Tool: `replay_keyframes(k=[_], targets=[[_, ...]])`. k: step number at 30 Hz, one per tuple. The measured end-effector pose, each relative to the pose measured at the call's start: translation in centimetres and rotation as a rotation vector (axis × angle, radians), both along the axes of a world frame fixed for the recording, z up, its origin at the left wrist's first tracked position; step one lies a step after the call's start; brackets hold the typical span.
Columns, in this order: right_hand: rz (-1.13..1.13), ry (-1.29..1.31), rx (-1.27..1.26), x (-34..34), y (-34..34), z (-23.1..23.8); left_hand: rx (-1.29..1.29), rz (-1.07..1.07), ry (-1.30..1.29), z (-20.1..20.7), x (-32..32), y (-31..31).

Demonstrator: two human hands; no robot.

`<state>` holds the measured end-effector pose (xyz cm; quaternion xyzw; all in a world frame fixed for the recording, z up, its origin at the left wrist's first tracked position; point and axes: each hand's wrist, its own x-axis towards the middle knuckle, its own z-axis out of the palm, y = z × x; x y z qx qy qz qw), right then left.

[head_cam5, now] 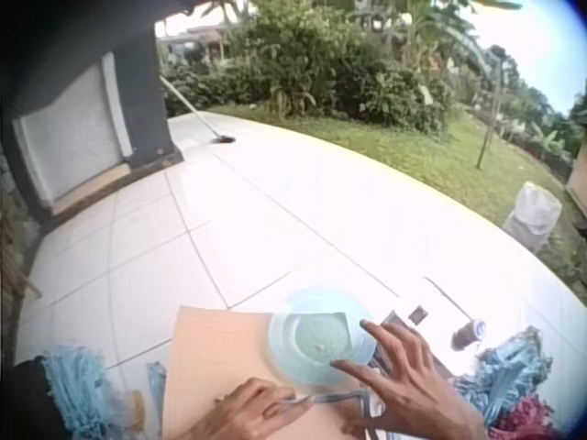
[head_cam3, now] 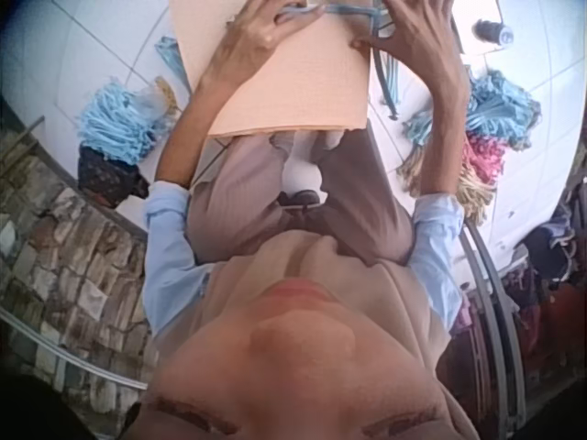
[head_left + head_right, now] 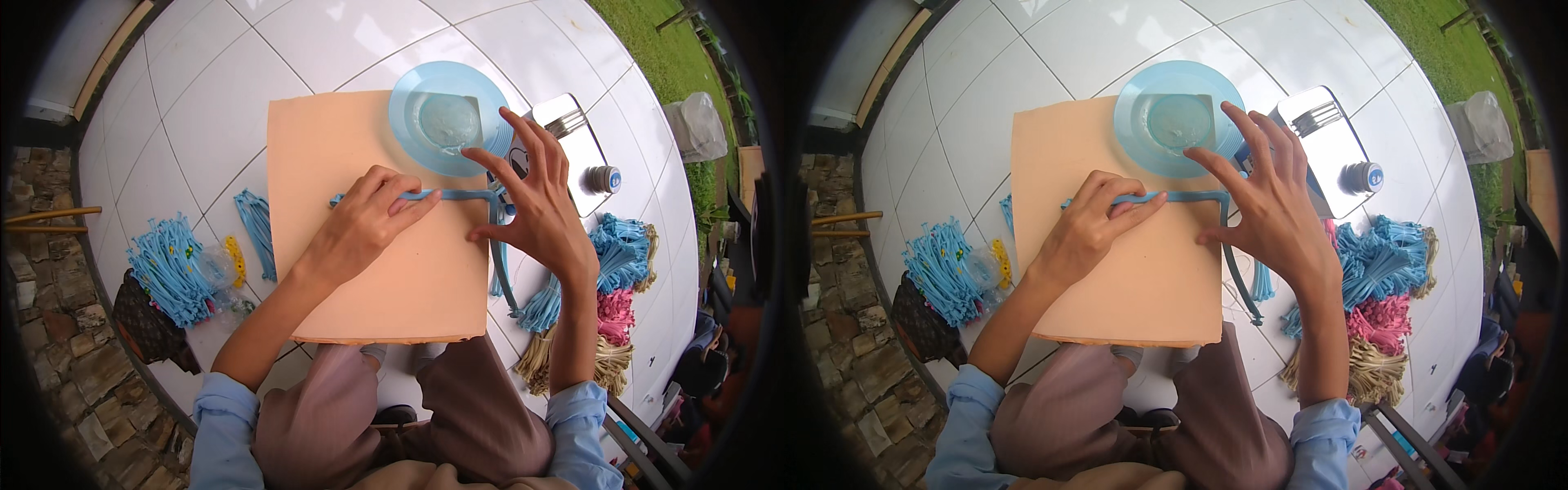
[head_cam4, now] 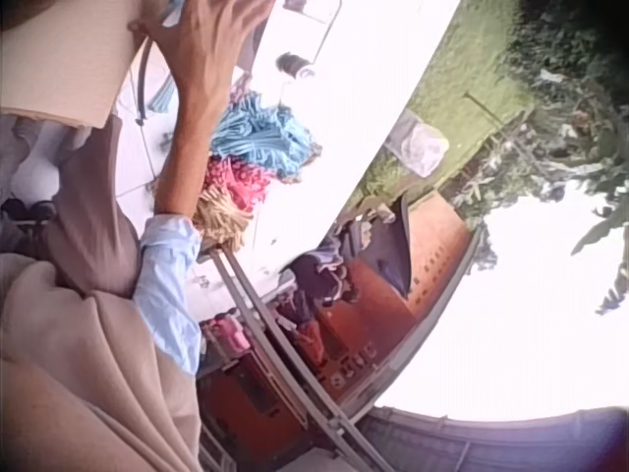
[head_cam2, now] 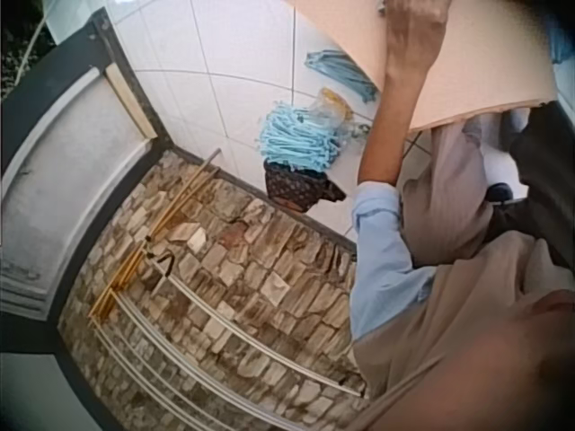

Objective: The person applies a clear adhesive from a bowl to blue sandal strap components, attaches small yellow and green plastic decorative flowers to them, and organizes the finished straps into bundles.

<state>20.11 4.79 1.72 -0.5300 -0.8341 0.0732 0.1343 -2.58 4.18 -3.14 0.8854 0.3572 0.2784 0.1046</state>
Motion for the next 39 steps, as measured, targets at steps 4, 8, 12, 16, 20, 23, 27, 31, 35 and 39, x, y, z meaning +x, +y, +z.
replay_keyframes(k=[4,8,12,16,20,23,27,31,35,39], targets=[[0.027,-0.058,-0.016,0.0,0.7,0.1,-0.012,-0.003,-0.021,0.0,0.0,0.0],[0.026,-0.076,-0.024,0.0,0.8,-0.2,-0.019,-0.001,-0.009,-0.1,0.0,0.0],[0.038,-0.101,-0.039,0.0,0.8,-0.1,-0.018,0.003,-0.005,-0.1,0.0,0.0],[-0.046,-0.031,-0.017,-0.4,0.5,0.0,-0.026,0.003,-0.016,-0.1,0.0,0.0],[0.032,-0.019,0.108,-0.1,-0.9,-0.8,-0.046,0.005,-0.018,-0.2,-0.1,0.0],[0.093,-0.034,0.164,0.2,-1.7,-1.7,-0.048,0.009,-0.024,-0.2,-0.1,0.0],[0.138,-0.037,0.202,0.2,-1.8,-1.9,-0.042,0.005,-0.057,-0.2,0.0,0.1],[0.150,-0.078,0.210,0.3,-1.8,-2.0,-0.032,0.007,-0.054,-0.1,0.1,0.1],[0.153,-0.068,0.199,0.2,-1.7,-1.9,-0.039,0.013,-0.055,-0.2,0.0,0.0],[0.038,0.134,0.177,0.6,-2.0,-3.0,-0.035,0.009,-0.044,-0.2,0.0,0.1]])
